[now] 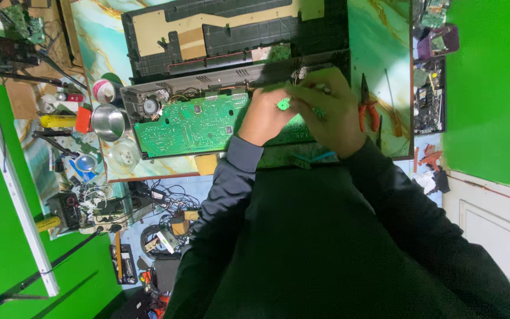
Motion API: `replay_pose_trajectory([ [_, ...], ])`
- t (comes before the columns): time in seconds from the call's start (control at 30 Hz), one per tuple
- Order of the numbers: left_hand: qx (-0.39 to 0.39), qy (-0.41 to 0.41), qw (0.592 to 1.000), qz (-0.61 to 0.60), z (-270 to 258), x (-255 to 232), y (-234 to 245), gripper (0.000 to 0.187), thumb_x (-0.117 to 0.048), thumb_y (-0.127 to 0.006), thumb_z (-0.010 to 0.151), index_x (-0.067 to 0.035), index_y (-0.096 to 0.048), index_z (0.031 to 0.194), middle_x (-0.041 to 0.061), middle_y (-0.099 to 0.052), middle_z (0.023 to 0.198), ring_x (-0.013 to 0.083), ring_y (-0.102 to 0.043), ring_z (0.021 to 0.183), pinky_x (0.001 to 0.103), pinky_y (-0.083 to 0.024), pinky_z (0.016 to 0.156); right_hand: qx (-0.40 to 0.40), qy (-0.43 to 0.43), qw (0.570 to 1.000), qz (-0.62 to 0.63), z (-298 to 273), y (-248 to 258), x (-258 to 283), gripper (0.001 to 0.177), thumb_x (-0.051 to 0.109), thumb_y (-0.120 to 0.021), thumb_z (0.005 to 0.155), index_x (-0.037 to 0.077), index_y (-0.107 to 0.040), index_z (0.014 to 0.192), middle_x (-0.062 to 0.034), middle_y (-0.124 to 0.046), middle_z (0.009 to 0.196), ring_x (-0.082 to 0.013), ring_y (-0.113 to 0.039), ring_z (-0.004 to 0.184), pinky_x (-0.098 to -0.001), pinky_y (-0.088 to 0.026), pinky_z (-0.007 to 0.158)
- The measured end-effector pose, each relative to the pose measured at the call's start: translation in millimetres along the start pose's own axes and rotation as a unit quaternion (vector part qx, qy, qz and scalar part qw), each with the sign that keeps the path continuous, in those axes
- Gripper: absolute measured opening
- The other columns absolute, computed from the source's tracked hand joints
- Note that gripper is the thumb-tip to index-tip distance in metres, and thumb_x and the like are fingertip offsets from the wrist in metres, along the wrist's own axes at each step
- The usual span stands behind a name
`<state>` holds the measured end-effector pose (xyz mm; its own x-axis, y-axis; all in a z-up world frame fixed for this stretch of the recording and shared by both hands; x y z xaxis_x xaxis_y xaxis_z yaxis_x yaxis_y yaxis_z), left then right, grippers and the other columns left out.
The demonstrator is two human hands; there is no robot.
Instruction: The person works on a disassembled electronic device, using a screwdriver to remove screws from a green circuit board. They then use pliers to cut a wire and continue to manipulate components on the board.
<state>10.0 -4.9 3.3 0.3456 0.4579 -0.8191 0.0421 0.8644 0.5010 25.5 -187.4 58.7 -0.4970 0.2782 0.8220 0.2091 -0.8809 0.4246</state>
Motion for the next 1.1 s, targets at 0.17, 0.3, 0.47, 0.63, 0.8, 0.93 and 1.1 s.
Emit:
replay_pose_trajectory([
  [0.17,0.061,0.042,0.996,0.046,-3,-8,5,0.028,-0.008,-0.072,0.094,-0.005,-0.068,0.121,0.016,-0.073,0.099,0.035,-0.065,0.069,0.045,-0.051,0.075,0.024,0.05,0.998,-0.004,14,10,8,0.04,-0.008,-0.072,0.085,0.002,-0.069,0.124,-0.0119,-0.07,0.116,-0.0331,-0.064,0.12,-0.0475,-0.051,0.109],
  [0.3,0.008,0.019,1.0,0.012,-1,-8,7,0.028,-0.01,-0.077,0.094,-0.011,-0.067,0.12,0.014,-0.074,0.109,0.0332,-0.074,0.1,0.037,-0.06,0.084,0.069,0.02,0.997,0.036,15,7,9,0.046,0.001,-0.074,0.084,0.005,-0.067,0.13,-0.0183,-0.061,0.123,-0.0326,-0.061,0.12,-0.0397,-0.058,0.097],
  [0.47,-0.003,-0.006,0.997,-0.073,1,-16,0,0.037,-0.003,-0.069,0.089,-0.003,-0.06,0.125,0.016,-0.07,0.115,0.0333,-0.073,0.104,0.038,-0.058,0.087,0.048,-0.068,0.996,0.012,11,3,-3,0.046,0.014,-0.08,0.096,0.01,-0.066,0.14,-0.0132,-0.067,0.124,-0.0219,-0.068,0.107,-0.036,-0.058,0.09],
  [0.63,0.066,0.15,0.986,0.031,1,-17,9,0.028,-0.008,-0.075,0.095,-0.008,-0.069,0.123,0.015,-0.075,0.106,0.0322,-0.074,0.08,0.035,-0.056,0.068,0.039,0.072,0.997,0.008,5,5,-3,0.043,-0.003,-0.065,0.102,0.001,-0.061,0.145,-0.0166,-0.065,0.135,-0.0356,-0.062,0.128,-0.048,-0.049,0.111],
  [0.8,-0.036,0.009,0.999,-0.034,7,-24,-3,0.031,-0.004,-0.071,0.089,-0.004,-0.062,0.119,0.015,-0.07,0.111,0.035,-0.071,0.095,0.034,-0.059,0.083,0.018,-0.058,0.998,0.022,0,-4,-4,0.04,0.009,-0.079,0.093,0.008,-0.068,0.132,-0.0161,-0.063,0.125,-0.0285,-0.066,0.108,-0.0361,-0.06,0.088],
  [0.93,0.051,0.089,0.99,-0.1,2,-19,2,0.036,-0.007,-0.066,0.088,-0.004,-0.062,0.124,0.013,-0.072,0.104,0.0326,-0.069,0.084,0.036,-0.055,0.071,0.039,-0.036,0.998,0.046,4,4,-4,0.044,0.004,-0.076,0.096,0.004,-0.066,0.139,-0.0111,-0.069,0.126,-0.0291,-0.067,0.116,-0.0409,-0.056,0.101],
  [1.1,0.064,0.092,0.993,0.048,-1,-1,7,0.019,-0.007,-0.069,0.089,-0.005,-0.072,0.107,0.016,-0.074,0.097,0.0346,-0.069,0.087,0.041,-0.056,0.079,0.051,-0.017,0.998,0.032,6,-1,3,0.041,0.002,-0.072,0.094,0.004,-0.066,0.134,-0.0191,-0.061,0.126,-0.0317,-0.066,0.113,-0.0394,-0.057,0.093],
])
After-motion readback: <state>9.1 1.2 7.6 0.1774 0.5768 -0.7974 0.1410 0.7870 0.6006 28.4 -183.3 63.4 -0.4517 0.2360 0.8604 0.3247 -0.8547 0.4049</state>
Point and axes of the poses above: each hand's wrist, its own z-axis towards the middle knuckle, its own y-axis out of the back of the hand, x = y × z, the point moved 1 cm from there along z, towards the middle knuckle
